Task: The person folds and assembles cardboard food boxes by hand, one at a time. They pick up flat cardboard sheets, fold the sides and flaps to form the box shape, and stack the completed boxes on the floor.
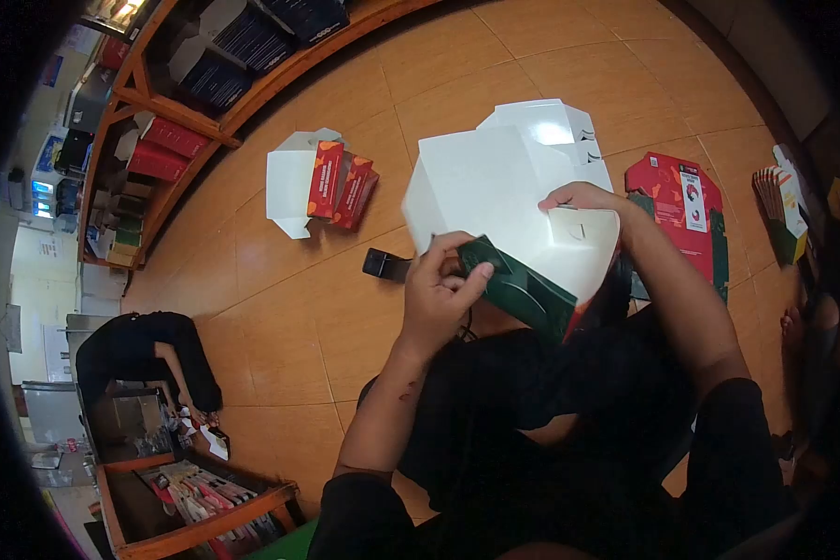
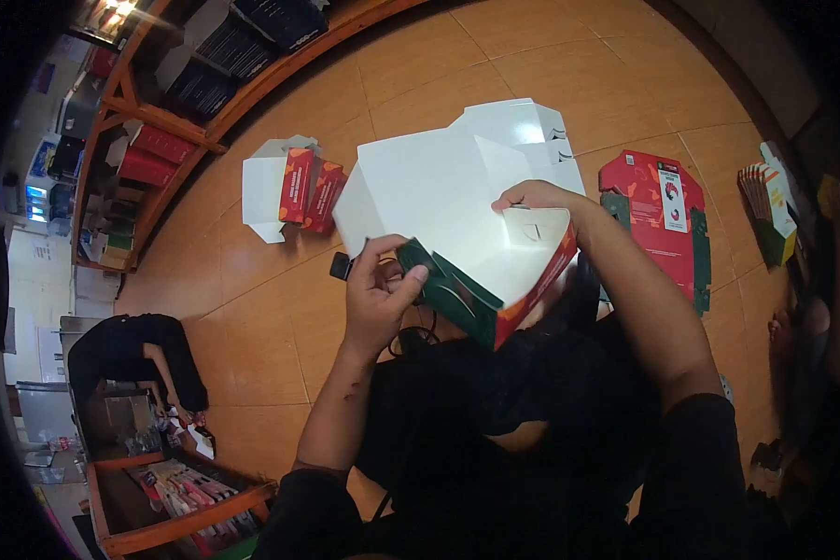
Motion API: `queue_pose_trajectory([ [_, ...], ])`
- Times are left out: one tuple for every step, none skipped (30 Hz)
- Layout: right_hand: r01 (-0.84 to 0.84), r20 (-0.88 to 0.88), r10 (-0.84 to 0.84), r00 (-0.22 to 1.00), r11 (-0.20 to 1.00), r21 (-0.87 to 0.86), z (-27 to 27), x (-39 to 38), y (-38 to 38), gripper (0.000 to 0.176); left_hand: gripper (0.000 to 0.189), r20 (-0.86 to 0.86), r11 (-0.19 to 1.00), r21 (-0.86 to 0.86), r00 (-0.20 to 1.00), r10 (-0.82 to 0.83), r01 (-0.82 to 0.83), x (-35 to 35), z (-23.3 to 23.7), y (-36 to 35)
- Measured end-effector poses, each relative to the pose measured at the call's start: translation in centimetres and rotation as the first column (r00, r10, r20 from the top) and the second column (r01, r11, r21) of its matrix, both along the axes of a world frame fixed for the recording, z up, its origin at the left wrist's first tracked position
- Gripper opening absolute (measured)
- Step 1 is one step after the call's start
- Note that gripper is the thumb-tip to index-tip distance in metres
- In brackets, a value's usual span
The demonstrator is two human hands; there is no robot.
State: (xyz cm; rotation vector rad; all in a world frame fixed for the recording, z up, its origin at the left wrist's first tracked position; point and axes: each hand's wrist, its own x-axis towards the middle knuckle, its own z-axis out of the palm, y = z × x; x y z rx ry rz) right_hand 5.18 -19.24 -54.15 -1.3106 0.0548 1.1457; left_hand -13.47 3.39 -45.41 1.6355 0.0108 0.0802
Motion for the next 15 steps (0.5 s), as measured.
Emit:
queue_pose_trajectory([
  [0.015,0.006,-0.015,1.0,1.0,-0.013,0.0,-0.1,0.0,0.016,0.032,-0.027,0.994,0.094,0.999,-0.046,0.049,0.0,0.4,0.0],
  [0.017,0.003,-0.017,1.0,1.0,-0.012,-0.2,0.0,0.0,0.016,0.032,-0.029,0.994,0.095,0.998,-0.048,0.051,-0.1,0.4,0.0],
  [0.01,0.022,-0.01,1.0,1.0,-0.004,-0.4,0.1,0.1,0.016,0.032,0.058,0.968,0.237,0.993,-0.102,0.086,-0.1,0.4,0.1],
  [0.002,0.039,-0.003,0.999,1.0,0.005,-0.5,0.1,0.1,0.016,0.032,0.135,0.92,0.376,0.977,-0.168,0.106,-0.2,0.4,0.1],
  [0.004,0.035,-0.004,0.999,1.0,0.004,-0.6,0.1,0.0,0.016,0.032,0.131,0.921,0.375,0.977,-0.169,0.109,-0.1,0.5,0.1],
  [0.026,0.047,-0.026,0.999,1.0,-0.007,0.2,-0.1,0.1,0.017,0.034,0.149,0.882,0.443,0.957,-0.248,0.159,0.0,0.8,0.1],
  [0.048,0.06,-0.047,0.997,0.999,-0.019,0.6,-0.3,0.1,0.017,0.036,0.16,0.836,0.51,0.932,-0.325,0.204,0.1,1.0,0.2],
  [0.049,0.056,-0.048,0.997,0.999,-0.021,0.3,-0.2,0.0,0.017,0.036,0.156,0.837,0.507,0.932,-0.326,0.207,0.0,0.9,0.3],
  [0.043,0.032,-0.043,0.999,0.999,0.007,0.1,0.1,0.0,0.017,0.041,0.139,0.825,0.518,0.929,-0.344,0.228,0.0,0.7,0.5],
  [0.037,0.011,-0.038,0.999,0.999,0.036,-0.1,0.3,-0.1,0.018,0.046,0.122,0.812,0.529,0.924,-0.362,0.248,0.0,0.6,0.6],
  [0.037,0.01,-0.037,0.999,0.999,0.035,-0.1,0.4,-0.3,0.018,0.046,0.122,0.812,0.528,0.924,-0.361,0.248,-0.2,0.8,0.6],
  [0.038,0.021,-0.039,0.999,0.999,0.029,0.3,0.4,-0.4,0.017,0.055,0.026,0.831,0.482,0.944,-0.33,0.278,-0.3,1.1,0.5],
  [0.039,0.031,-0.04,0.999,0.999,0.024,0.6,0.5,-0.4,0.017,0.065,-0.073,0.85,0.433,0.951,-0.3,0.301,-0.5,1.5,0.4],
  [0.038,0.032,-0.038,0.999,0.999,0.023,0.3,0.7,-0.5,0.017,0.065,-0.071,0.85,0.433,0.952,-0.299,0.299,-0.7,1.7,0.2],
  [0.019,0.017,-0.019,1.0,1.0,0.006,0.3,0.8,-0.5,0.024,0.072,-0.045,0.886,0.351,0.951,-0.307,0.303,-0.9,1.9,-0.3],
])
